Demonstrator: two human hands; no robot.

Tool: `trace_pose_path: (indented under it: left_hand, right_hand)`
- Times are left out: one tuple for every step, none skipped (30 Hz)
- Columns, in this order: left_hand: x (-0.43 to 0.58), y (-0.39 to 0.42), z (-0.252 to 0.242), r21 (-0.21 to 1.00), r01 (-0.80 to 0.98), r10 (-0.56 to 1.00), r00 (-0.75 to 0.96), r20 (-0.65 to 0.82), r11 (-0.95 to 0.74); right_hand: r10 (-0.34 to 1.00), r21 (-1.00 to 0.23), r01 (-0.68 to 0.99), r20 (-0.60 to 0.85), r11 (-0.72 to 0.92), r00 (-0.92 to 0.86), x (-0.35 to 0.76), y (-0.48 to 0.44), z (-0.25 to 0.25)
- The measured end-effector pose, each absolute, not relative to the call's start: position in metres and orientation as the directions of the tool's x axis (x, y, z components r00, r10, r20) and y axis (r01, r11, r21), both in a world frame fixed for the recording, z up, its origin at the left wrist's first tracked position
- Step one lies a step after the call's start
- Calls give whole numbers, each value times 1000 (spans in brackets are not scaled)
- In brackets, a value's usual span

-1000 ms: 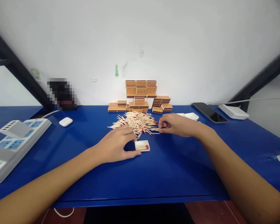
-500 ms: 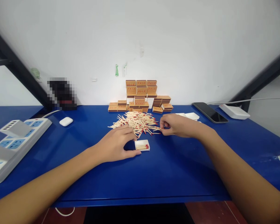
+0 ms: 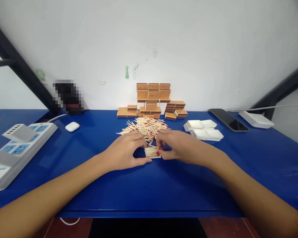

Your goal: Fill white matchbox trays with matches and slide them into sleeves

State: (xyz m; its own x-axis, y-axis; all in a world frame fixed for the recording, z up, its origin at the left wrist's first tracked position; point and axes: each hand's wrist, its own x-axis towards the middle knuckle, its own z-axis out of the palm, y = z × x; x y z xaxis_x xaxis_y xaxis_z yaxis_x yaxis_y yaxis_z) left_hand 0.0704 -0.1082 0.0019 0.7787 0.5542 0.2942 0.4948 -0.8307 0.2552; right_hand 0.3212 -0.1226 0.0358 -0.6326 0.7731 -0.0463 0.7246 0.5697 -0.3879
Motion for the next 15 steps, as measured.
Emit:
trace_pose_path:
  left_hand:
    - [70,-108,2,256,495,555,778,294,-830]
    - [70,-108,2,256,495,555,778,294,-830]
    - [71,-108,2,255,494,554,779,296,-831]
    - [71,-108,2,253,493,552,779,297,-832]
    - [71,-109,2,252,492,551,779,299,-833]
    - [71,-109,2,252,491,550,779,301,-834]
    - [71,-109,2,252,490,549,780,302,-834]
    - [71,-109,2,253,490,549,779,302,-834]
    - [71,-109,3,256,490,551,779,301,-833]
    - [71,-109,3,259,491,552,778,299,-832]
    - [71,-109,3,261,492,554,778,297,-831]
    - [71,-109,3,261,493,555,778,295,-830]
    - [71,-109,3,259,493,554,779,294,-831]
    - [71,-109,3,255,493,552,780,294,-832]
    - [71,-109,3,249,493,550,781,296,-833]
  right_hand:
    - [774,-374,733,-57,568,-630,319,-124,35]
    - [775,-363,738,-63,569,-629,317,-126,35]
    - [775,-355,740,-64,571,-629,316,-127,36]
    - [773,-352,738,-60,575,-631,315,-128,36]
    - [769,-356,731,-52,582,-638,314,-128,36]
    - [762,-366,719,-43,590,-647,314,-128,36]
    - [755,-378,709,-37,595,-654,315,-128,36]
    - [750,-390,700,-33,598,-660,316,-127,36]
    - [745,-400,691,-30,602,-666,317,-126,36]
    - [742,-406,686,-28,604,-670,319,-124,36]
    - [741,-409,683,-26,605,-671,322,-123,36]
    - [742,-409,683,-21,605,-670,325,-122,37]
    - [746,-408,684,-11,605,-666,328,-121,38]
    - [751,-407,686,-2,602,-660,332,-120,40]
    - [759,-405,694,3,596,-651,335,-119,41]
